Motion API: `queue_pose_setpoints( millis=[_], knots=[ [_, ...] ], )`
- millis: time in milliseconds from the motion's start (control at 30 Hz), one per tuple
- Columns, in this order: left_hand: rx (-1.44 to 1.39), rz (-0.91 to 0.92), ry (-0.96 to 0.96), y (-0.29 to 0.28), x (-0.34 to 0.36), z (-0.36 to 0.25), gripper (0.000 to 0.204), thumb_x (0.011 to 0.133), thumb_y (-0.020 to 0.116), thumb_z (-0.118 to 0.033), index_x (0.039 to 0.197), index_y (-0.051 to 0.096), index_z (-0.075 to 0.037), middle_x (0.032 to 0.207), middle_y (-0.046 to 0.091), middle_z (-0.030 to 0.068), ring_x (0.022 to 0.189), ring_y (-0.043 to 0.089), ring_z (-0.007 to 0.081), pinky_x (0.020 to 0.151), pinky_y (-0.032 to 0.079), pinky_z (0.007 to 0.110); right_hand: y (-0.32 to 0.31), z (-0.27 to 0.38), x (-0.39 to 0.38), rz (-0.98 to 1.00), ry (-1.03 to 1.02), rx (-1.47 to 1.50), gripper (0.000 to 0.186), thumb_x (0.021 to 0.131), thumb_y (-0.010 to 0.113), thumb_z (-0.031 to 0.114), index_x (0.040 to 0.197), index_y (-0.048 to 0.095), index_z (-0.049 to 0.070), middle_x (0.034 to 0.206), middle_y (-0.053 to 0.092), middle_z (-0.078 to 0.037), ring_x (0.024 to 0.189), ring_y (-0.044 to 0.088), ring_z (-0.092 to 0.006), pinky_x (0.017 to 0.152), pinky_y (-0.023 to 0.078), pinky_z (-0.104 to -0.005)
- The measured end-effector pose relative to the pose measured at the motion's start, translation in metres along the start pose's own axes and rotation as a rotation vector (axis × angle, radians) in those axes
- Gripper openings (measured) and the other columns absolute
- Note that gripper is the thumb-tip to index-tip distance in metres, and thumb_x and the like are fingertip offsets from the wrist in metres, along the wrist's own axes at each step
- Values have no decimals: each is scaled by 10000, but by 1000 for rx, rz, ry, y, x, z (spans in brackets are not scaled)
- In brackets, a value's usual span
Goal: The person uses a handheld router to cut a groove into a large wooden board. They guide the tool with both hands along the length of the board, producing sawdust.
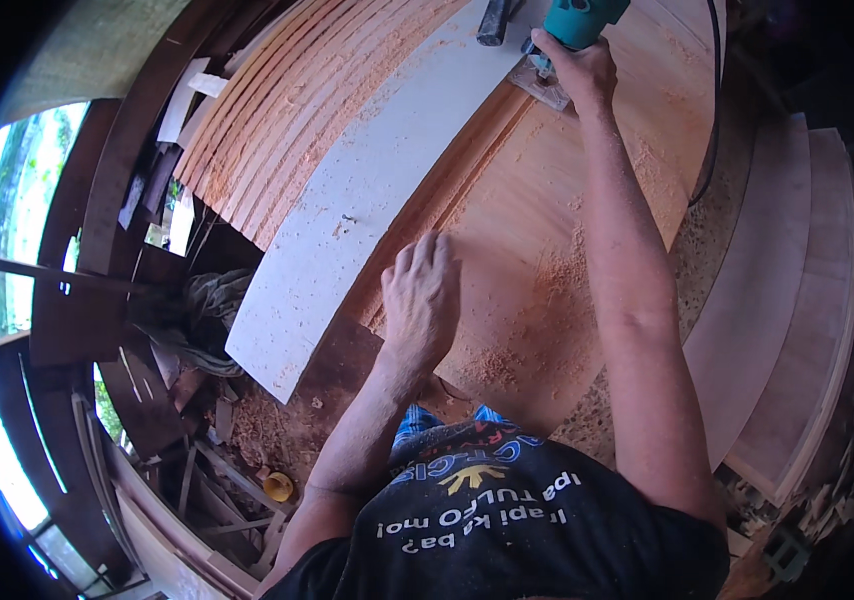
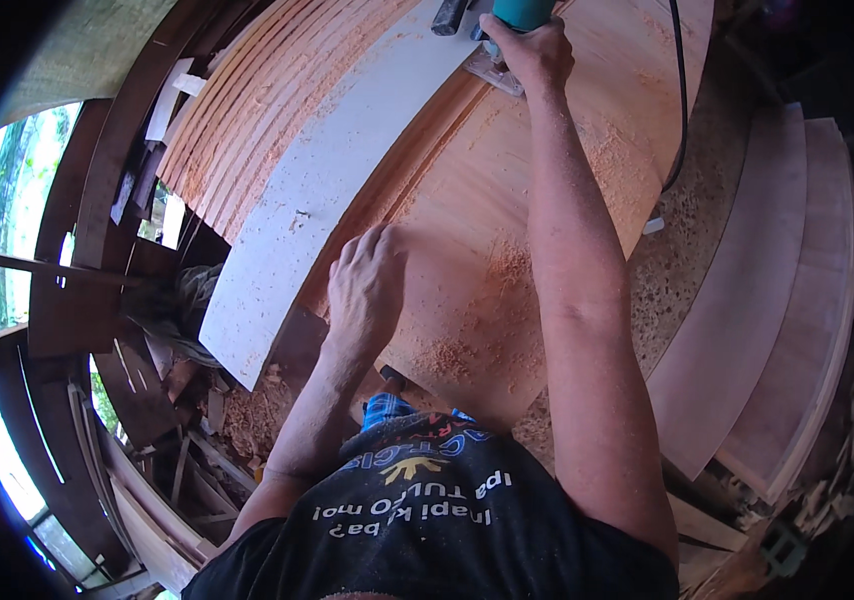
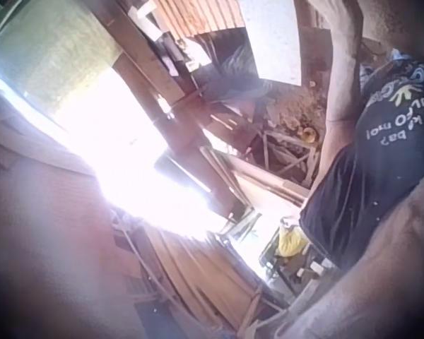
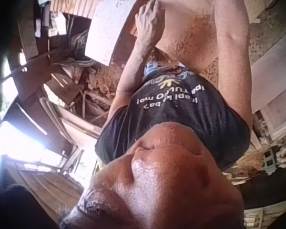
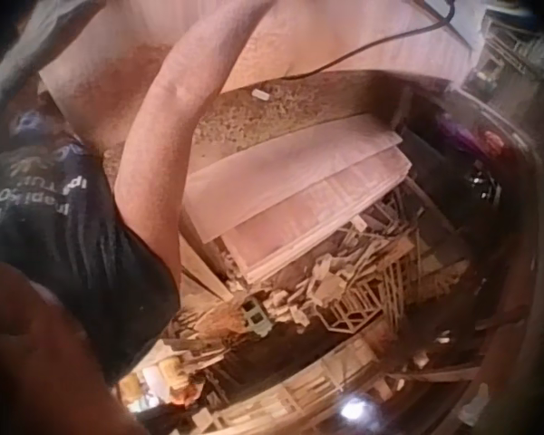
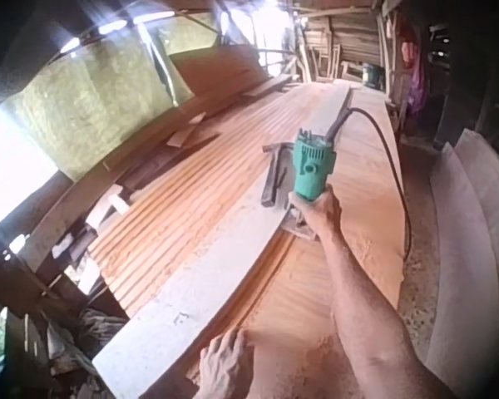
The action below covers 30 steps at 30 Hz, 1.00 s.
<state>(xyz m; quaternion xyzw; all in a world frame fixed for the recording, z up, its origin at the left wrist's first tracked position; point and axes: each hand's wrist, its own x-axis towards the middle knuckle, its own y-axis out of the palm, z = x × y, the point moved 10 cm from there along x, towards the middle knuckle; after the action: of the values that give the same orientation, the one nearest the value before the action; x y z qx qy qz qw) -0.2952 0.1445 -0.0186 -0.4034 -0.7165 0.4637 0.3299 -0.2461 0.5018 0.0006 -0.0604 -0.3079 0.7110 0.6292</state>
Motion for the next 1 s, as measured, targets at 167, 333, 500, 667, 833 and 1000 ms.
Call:
queue_pose_setpoints(
  millis=[167, 333, 500, 667, 833, 1000],
  knots=[
    [17, 29, -57, -22, -45, 25, 317, 884, 571, -121, 1190, 549, -42, 1208, 588, 129, 1088, 562, 324, 875, 480, 434, 0, 0, 2, -1, 16, -6, 844, 597, 798, 623, 1119, 605, -12, 1066, 682, -180, 1028, 653, -288, 933, 481, -388],
    [-46, 72, -69, -38, -74, 46, 257, 909, 592, -132, 1145, 601, -29, 1107, 636, 156, 998, 614, 339, 845, 507, 426, -2, 13, 1, 93, -34, 3, 815, 615, 808, 592, 1105, 606, -27, 1065, 685, -177, 997, 665, -279, 914, 490, -390],
    [-205, -99, 155, -45, -9, 30, 219, 865, 654, -121, 1065, 628, -37, 1061, 649, 135, 985, 626, 330, 839, 508, 415, -1, -6, 1, -13, 6, 83, 695, 645, 841, 477, 1103, 616, 6, 1031, 693, -132, 945, 671, -236, 872, 504, -351],
    [-168, -181, 407, 6, 110, -38, 378, 892, 625, -222, 1227, 565, -60, 1340, 538, 109, 1289, 461, 298, 1082, 337, 513, -1, 1, 0, -36, -67, 112, 786, 605, 815, 545, 1086, 586, -34, 1011, 688, -197, 960, 670, -328, 890, 501, -420],
    [69, -225, 377, 62, 172, -52, 538, 895, 587, -312, 1355, 477, -57, 1482, 402, 91, 1412, 305, 268, 1125, 165, 626, -5, 8, -4, -74, -69, 120, 743, 620, 829, 493, 1102, 583, -16, 1027, 685, -197, 966, 665, -350, 883, 502, -427],
    [219, -249, 346, 75, 185, -59, 616, 903, 543, -346, 1415, 414, -27, 1527, 345, 96, 1446, 246, 249, 1133, 99, 643, -5, -2, -5, -102, -48, 122, 735, 623, 822, 501, 1097, 575, -3, 1003, 688, -201, 950, 668, -364, 873, 504, -444]
  ],
)
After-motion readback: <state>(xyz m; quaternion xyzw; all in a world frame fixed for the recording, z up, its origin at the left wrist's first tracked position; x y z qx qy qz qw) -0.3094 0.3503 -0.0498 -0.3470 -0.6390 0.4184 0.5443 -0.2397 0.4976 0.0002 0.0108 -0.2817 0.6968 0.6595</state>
